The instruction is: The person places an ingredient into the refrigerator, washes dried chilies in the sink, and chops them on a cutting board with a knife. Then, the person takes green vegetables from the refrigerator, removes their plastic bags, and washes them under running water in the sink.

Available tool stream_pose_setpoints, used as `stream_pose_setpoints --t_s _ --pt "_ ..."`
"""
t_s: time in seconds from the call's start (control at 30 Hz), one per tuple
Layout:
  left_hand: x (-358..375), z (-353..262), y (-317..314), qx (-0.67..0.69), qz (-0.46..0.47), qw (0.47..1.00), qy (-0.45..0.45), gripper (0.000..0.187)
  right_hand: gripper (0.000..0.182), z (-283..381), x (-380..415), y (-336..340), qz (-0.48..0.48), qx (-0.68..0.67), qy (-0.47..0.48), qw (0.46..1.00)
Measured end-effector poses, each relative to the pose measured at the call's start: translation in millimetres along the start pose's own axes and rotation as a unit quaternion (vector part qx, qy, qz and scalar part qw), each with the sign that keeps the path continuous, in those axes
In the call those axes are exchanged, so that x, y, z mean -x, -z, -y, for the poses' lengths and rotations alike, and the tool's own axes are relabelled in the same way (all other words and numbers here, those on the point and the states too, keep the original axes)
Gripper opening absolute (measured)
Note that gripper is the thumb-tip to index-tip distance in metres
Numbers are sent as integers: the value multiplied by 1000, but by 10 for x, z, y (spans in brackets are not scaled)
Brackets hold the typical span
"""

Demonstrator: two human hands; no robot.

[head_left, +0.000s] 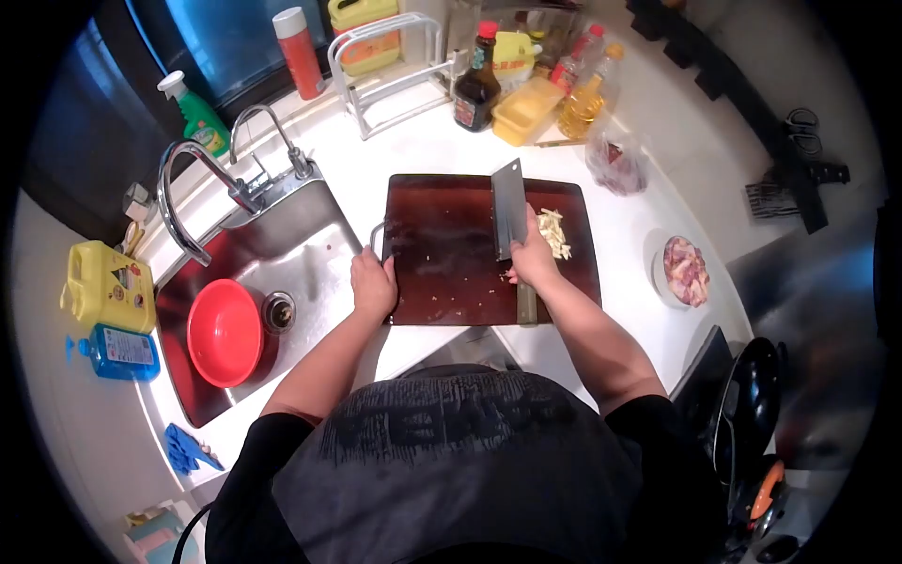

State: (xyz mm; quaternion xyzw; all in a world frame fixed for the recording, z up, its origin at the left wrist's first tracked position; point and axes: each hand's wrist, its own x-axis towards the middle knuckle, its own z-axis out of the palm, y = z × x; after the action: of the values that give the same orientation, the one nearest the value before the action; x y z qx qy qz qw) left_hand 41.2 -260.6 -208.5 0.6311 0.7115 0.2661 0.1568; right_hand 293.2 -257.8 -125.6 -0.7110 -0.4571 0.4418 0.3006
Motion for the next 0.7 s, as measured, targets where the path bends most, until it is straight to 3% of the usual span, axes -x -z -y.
stream_pose_setpoints --t_s 0.03,0.17,0.23,0.33,0.53,0.7 --pt "20 -18 -6 -12 -10 1000 -14 47 69 -14 64 32 -3 32 18 999" --pt "-30 49 -127 -29 -78 994 -64 45 66 92 545 -192 213 125 87 965" --pt "-12 4 -133 -41 -113 991 -50 52 67 8 797 -362 274 66 96 955" --pt "-15 64 -146 -29 -111 992 -50 62 65 -184 783 -146 265 48 48 962" --pt "-16 11 -108 -28 -96 992 -71 60 67 -449 681 697 55 29 -30 998" --pt "-36 38 -116 -12 -92 992 -81 59 67 -251 739 341 105 35 13 994"
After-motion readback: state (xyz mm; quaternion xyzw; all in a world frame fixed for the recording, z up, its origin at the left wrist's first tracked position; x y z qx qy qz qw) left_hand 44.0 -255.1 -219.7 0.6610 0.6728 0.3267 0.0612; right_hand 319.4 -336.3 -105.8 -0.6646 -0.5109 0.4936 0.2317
